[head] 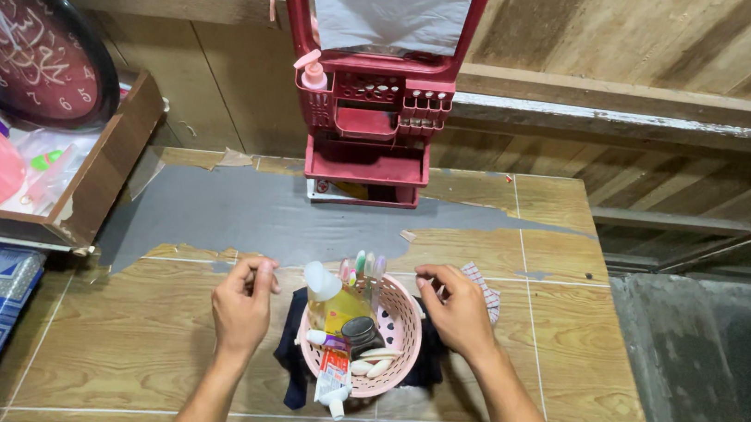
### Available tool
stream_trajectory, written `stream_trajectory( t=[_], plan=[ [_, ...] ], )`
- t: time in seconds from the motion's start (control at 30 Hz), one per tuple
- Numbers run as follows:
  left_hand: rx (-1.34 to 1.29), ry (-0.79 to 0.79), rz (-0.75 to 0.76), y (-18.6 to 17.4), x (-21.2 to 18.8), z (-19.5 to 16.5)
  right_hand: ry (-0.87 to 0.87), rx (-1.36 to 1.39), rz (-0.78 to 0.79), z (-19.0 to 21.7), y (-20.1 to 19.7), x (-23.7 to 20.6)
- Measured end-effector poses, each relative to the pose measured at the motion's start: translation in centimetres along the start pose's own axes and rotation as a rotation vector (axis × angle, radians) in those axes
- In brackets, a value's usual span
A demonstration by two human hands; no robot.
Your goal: The person takes toiletry items one at a time from a pink basket on the table, including a pump bottle, tubes, jars, and a cloth, and places them into the compartments of a red plastic bathroom shelf organizer with a mirror, arranging each item in its slot.
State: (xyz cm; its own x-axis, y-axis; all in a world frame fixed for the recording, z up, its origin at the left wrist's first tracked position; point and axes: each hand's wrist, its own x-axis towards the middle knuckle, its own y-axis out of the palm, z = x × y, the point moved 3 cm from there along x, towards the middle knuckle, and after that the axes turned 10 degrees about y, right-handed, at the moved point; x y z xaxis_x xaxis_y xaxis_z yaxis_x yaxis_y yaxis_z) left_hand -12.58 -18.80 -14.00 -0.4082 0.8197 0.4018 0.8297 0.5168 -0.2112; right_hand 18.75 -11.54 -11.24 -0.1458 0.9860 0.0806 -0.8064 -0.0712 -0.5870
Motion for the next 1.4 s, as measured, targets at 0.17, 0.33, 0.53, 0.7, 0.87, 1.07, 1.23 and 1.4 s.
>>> stream_trajectory(
  t=[0.17,0.33,0.53,0.7,0.87,1.07,1.23,1.4],
  plan=[
    [0.140,-0.017,0.095,2.6,4.0,4.0,0.006,-0.035,-0.026,-2.7,1.7,4.9],
    [0.153,-0.028,0.385,8.2,7.1,6.5,-0.059,-0.146,-0.008,-5.1,4.7,10.3],
    [0.256,0.208,0.513,14.2,10.7,6.9,-0.151,-0.386,-0.011,-4.9,7.3,15.6],
    [0.283,0.332,0.532,17.7,13.3,6.8,0.050,-0.485,0.075,-4.7,8.3,18.7],
    [0.384,0.207,0.590,19.9,15.2,8.4,0.042,-0.483,0.030,-5.1,8.8,20.8],
    [0.375,0.087,0.617,21.8,16.0,9.9,0.094,-0.400,0.027,-6.1,10.2,22.1],
    [0.364,0.062,0.597,22.6,16.2,11.0,0.095,-0.212,-0.014,-6.2,10.8,22.9],
    [0.367,0.049,0.608,22.9,16.5,11.9,0.170,-0.307,0.003,-6.5,11.1,23.1]
  ],
)
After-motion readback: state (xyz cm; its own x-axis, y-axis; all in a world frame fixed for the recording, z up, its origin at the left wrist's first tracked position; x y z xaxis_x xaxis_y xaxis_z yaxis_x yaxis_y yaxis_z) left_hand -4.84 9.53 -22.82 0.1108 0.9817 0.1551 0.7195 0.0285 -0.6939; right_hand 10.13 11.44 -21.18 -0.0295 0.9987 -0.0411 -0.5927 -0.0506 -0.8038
